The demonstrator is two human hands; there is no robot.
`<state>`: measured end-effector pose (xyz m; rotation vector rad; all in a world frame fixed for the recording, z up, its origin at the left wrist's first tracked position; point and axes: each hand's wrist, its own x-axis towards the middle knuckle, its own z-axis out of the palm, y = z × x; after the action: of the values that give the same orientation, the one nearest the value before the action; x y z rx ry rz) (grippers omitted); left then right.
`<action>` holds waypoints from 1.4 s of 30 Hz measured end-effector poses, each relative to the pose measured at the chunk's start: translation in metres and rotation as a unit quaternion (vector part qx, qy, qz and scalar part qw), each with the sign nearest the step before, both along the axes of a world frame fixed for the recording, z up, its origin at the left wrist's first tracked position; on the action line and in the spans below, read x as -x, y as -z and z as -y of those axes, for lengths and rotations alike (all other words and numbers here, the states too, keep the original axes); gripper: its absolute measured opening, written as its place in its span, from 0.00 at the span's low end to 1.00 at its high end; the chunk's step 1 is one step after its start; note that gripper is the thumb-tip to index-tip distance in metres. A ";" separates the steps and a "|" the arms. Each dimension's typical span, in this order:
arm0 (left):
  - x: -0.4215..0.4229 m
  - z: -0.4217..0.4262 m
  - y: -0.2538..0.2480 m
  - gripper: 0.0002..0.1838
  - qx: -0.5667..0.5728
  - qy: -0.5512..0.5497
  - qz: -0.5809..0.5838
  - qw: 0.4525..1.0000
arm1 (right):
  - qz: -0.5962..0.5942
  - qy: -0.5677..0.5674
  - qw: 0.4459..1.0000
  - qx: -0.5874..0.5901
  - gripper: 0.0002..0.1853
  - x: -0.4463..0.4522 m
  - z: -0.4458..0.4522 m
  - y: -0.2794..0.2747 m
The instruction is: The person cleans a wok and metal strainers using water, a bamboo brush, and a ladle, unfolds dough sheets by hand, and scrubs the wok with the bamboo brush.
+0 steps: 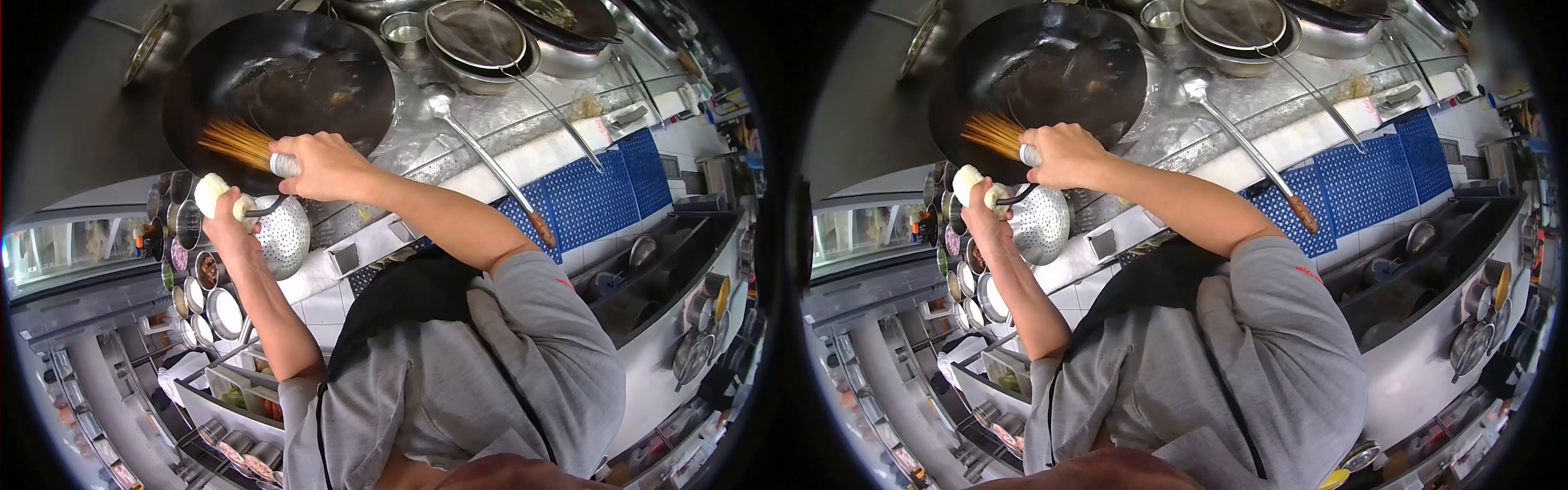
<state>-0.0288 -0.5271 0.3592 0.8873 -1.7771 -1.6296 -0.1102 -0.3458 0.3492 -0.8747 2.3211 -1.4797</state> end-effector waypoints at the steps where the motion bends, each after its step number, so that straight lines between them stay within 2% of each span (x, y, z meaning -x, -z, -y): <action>1: 0.002 0.000 -0.001 0.16 0.007 -0.001 -0.001 1.000 | -0.001 0.009 1.000 0.015 0.34 0.002 0.002 0.005; 11: 0.010 0.005 -0.030 0.15 0.095 0.027 -0.016 0.995 | 0.049 0.042 0.994 0.093 0.36 0.006 0.004 0.000; 14: 0.007 0.004 -0.033 0.15 0.147 0.043 -0.004 0.988 | 0.099 0.049 0.986 0.127 0.36 -0.002 0.002 -0.003; 16: -0.001 -0.001 -0.030 0.18 0.171 0.058 -0.012 0.984 | 0.082 0.062 0.981 0.164 0.36 -0.009 0.004 0.007; 20: -0.025 0.018 0.010 0.21 0.272 0.103 -0.099 0.952 | 0.122 0.047 0.964 0.232 0.35 -0.032 -0.005 0.010; 21: -0.034 0.021 0.017 0.23 0.289 0.112 -0.087 0.947 | 0.097 0.045 0.960 0.259 0.35 -0.037 -0.003 0.017; 24: -0.051 0.041 0.056 0.30 0.316 0.084 -0.115 0.938 | 0.128 0.019 0.935 0.330 0.36 -0.055 0.000 0.024; 25: -0.056 0.048 0.069 0.29 0.337 0.077 -0.131 0.929 | 0.207 0.001 0.921 0.330 0.36 -0.063 0.002 0.025; 26: -0.058 0.052 0.081 0.27 0.357 0.072 -0.150 0.919 | 0.188 -0.003 0.934 0.302 0.36 -0.063 0.004 0.025; 29: -0.066 0.056 0.105 0.25 0.245 0.026 -0.146 0.958 | 0.115 -0.015 0.973 0.199 0.35 -0.056 0.002 0.020; 32: -0.065 0.055 0.106 0.16 0.145 -0.011 -0.108 0.984 | 0.140 -0.040 0.979 0.140 0.36 -0.043 -0.006 0.012; 34: -0.061 0.072 0.106 0.18 0.072 -0.007 -0.086 0.994 | 0.097 -0.023 0.977 0.187 0.35 -0.049 -0.016 0.013; 37: -0.045 0.071 0.080 0.12 -0.060 -0.028 0.004 0.998 | 0.056 0.006 0.967 0.248 0.36 -0.061 -0.056 0.008; 40: -0.030 0.076 0.082 0.11 -0.133 0.002 0.024 0.991 | -0.040 0.117 0.972 0.200 0.39 -0.080 -0.096 0.024; 42: -0.021 0.072 0.092 0.12 -0.201 0.023 0.034 0.979 | -0.100 0.178 0.977 0.068 0.40 -0.096 -0.125 0.067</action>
<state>-0.0081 -0.5993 0.2669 1.0966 -1.5436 -2.0546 -0.0143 -0.2212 0.2820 -0.6938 2.6606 -1.7814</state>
